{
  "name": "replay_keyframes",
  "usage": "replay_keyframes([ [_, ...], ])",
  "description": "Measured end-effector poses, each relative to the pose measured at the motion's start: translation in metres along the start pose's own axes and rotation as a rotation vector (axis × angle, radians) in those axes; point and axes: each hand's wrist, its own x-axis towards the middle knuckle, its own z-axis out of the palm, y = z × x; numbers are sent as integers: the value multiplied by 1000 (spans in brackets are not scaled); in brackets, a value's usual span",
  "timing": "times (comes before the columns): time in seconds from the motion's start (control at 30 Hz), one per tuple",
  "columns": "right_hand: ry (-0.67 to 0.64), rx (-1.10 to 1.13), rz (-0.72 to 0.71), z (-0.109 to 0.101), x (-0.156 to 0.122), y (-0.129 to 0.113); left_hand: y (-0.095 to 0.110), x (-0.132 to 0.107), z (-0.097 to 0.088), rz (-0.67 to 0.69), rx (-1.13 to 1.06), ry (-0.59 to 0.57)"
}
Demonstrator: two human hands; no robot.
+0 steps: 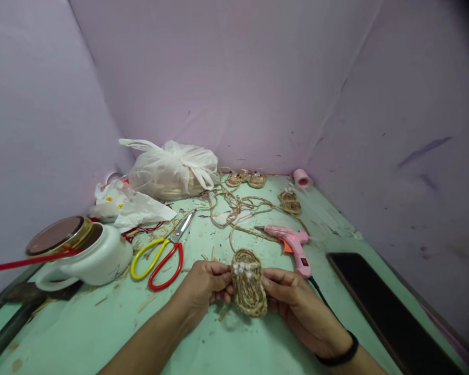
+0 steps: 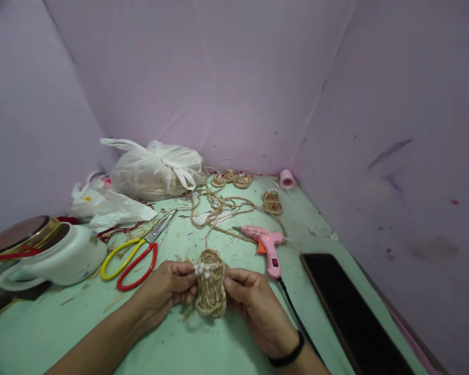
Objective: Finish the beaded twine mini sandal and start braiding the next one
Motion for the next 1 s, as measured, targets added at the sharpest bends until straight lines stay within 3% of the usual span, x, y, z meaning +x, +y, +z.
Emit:
replay_keyframes([
  [0.2,71,52,-19,-5,-1,2,2,-5,3,-41,21,21],
  [0.37,315,37,-77,0,0,3,1,-5,5,-78,86,53],
  [0.67,378,-87,-174,-5,4,8,1,-3,2,-37,63,70],
  [0.87,252,-79,-83,1,1,12,0,0,5,81,195,226],
  [0.93,200,-176,-37,0,0,12,0,2,2,118,263,279],
  [1.0,229,-377,-42,-5,0,12,3,4,-3,176,335,334],
])
